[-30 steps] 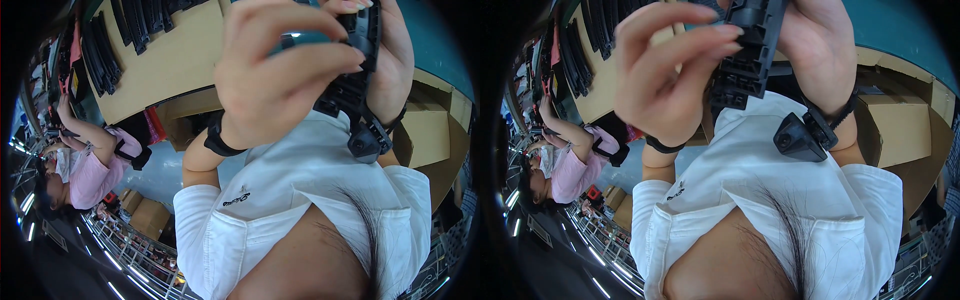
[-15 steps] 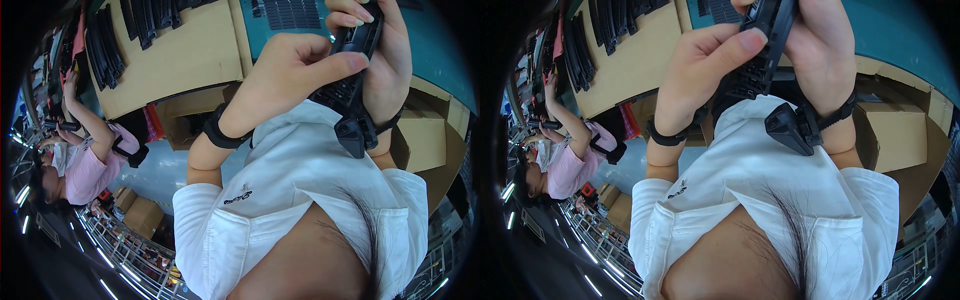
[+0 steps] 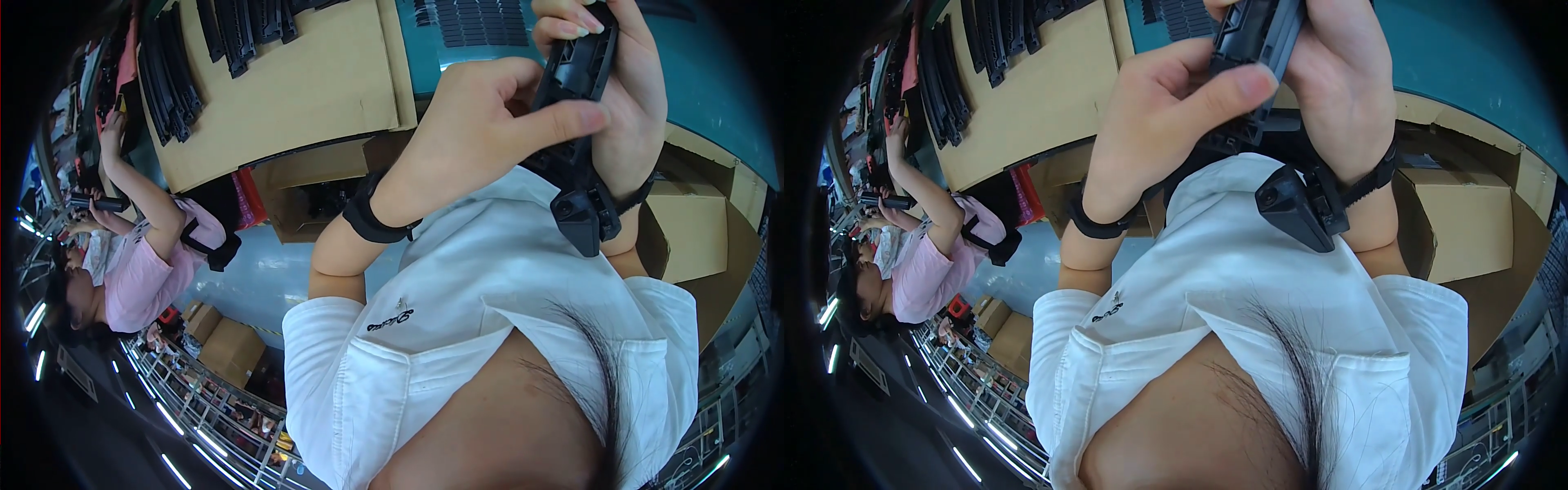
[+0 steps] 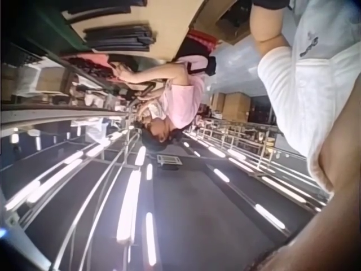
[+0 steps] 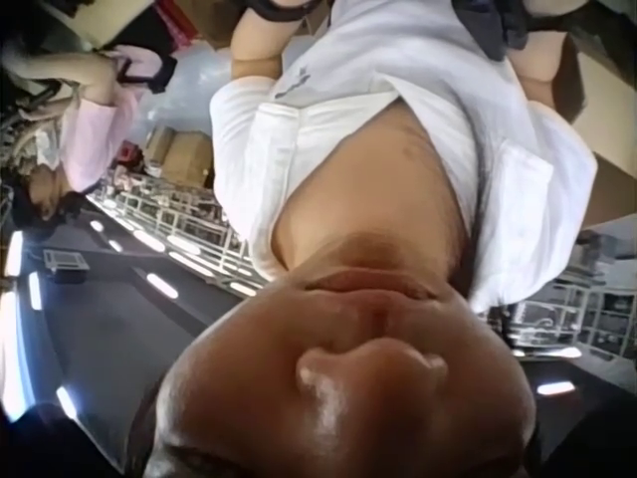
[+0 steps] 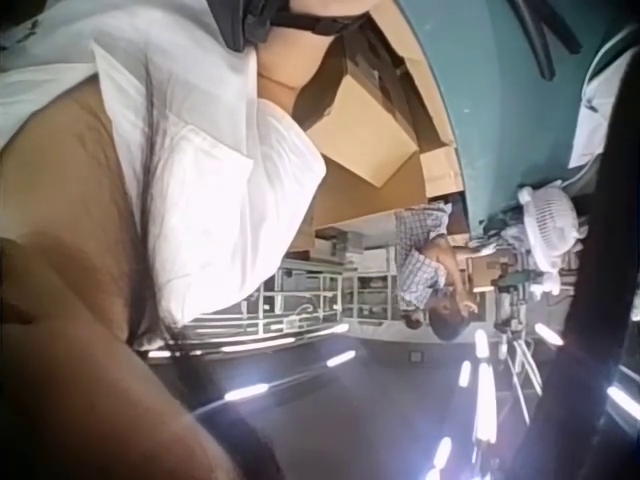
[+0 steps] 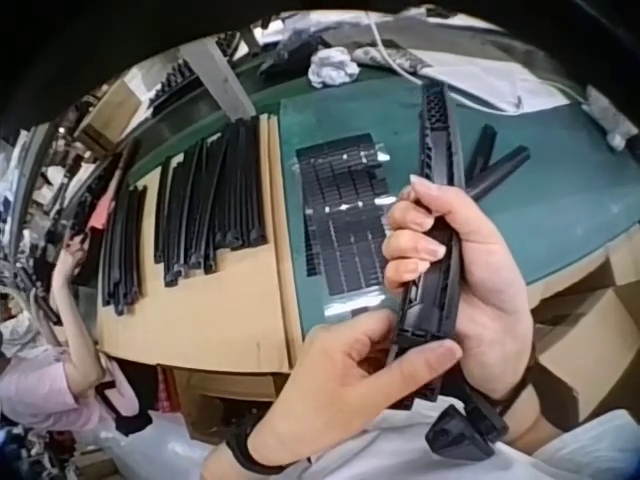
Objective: Assembling black plastic components at a manual assembly station in an electronics manufacturing facility.
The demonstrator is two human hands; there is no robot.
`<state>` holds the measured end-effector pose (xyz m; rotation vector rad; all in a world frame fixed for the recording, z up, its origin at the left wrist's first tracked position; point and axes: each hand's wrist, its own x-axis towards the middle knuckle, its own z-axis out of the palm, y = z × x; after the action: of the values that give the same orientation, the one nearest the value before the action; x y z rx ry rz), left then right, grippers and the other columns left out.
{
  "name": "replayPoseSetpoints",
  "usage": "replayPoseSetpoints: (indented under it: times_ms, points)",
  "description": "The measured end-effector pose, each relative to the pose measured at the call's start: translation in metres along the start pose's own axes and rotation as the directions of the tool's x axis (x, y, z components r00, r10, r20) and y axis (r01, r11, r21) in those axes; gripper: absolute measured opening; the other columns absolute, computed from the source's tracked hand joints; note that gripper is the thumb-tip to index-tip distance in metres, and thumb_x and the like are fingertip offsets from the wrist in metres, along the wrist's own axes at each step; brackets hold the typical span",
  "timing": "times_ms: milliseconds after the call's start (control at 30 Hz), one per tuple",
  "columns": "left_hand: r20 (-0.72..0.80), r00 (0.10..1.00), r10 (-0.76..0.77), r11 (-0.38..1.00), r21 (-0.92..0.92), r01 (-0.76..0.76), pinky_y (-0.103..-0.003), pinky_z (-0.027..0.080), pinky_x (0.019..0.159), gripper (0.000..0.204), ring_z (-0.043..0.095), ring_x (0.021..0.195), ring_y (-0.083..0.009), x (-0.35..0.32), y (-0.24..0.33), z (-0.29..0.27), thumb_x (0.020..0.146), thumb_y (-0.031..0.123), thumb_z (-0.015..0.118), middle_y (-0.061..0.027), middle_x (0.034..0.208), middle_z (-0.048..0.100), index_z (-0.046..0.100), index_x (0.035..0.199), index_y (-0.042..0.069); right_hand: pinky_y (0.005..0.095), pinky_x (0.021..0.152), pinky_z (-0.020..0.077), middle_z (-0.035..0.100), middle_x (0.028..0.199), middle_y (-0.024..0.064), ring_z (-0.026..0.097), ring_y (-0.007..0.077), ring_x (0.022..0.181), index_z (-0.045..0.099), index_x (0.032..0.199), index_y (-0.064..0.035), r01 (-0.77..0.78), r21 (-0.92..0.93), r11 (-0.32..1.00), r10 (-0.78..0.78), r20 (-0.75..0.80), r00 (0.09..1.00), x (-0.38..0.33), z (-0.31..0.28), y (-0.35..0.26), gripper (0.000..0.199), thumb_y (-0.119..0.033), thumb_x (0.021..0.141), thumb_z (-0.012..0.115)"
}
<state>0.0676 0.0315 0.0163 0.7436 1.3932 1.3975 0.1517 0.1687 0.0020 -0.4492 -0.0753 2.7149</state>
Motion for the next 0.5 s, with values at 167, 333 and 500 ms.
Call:
replayPoseSetpoints:
  times_ms: [167,333,500]
  points:
    - [0.048,0.993,-0.103,0.988,-0.111,0.108,-0.023,0.039,0.054,0.042,0.047,0.061,-0.0040,0.001,0.001,-0.006,0.094,0.033,0.078,0.0000,0.063,0.057,0.069,0.085,-0.007,0.0252,0.061,0.0475,0.047,0.074,-0.0020,0.048,0.0072,0.062,0.052,0.088,-0.0060,-0.002,0.002,1.000,0.002,-0.025,1.000,0.000,0.000,0.000,0.024,-0.021,0.107,0.056]
    - [0.145,0.961,-0.236,0.963,-0.095,0.251,-0.023,0.042,0.059,0.037,0.051,0.066,-0.0049,0.004,-0.002,-0.021,0.098,0.030,0.073,-0.0005,0.071,0.062,0.072,0.087,-0.005,0.0251,0.061,0.0480,0.049,0.076,-0.0010,0.049,0.0082,0.062,0.052,0.090,-0.0052,0.011,0.023,1.000,-0.010,-0.033,0.999,0.000,-0.006,-0.007,0.021,-0.018,0.106,0.057]
    - [0.113,0.988,0.103,0.890,0.433,-0.143,-0.031,0.048,0.065,0.026,0.063,0.074,-0.0160,0.002,0.008,-0.063,0.097,0.026,0.071,-0.0050,0.088,0.071,0.076,0.089,0.002,0.0237,0.061,0.0481,0.051,0.077,0.0007,0.051,0.0092,0.063,0.053,0.092,-0.0033,0.151,0.006,0.989,-0.151,-0.024,0.988,-0.008,-0.019,-0.037,0.018,-0.015,0.105,0.057]
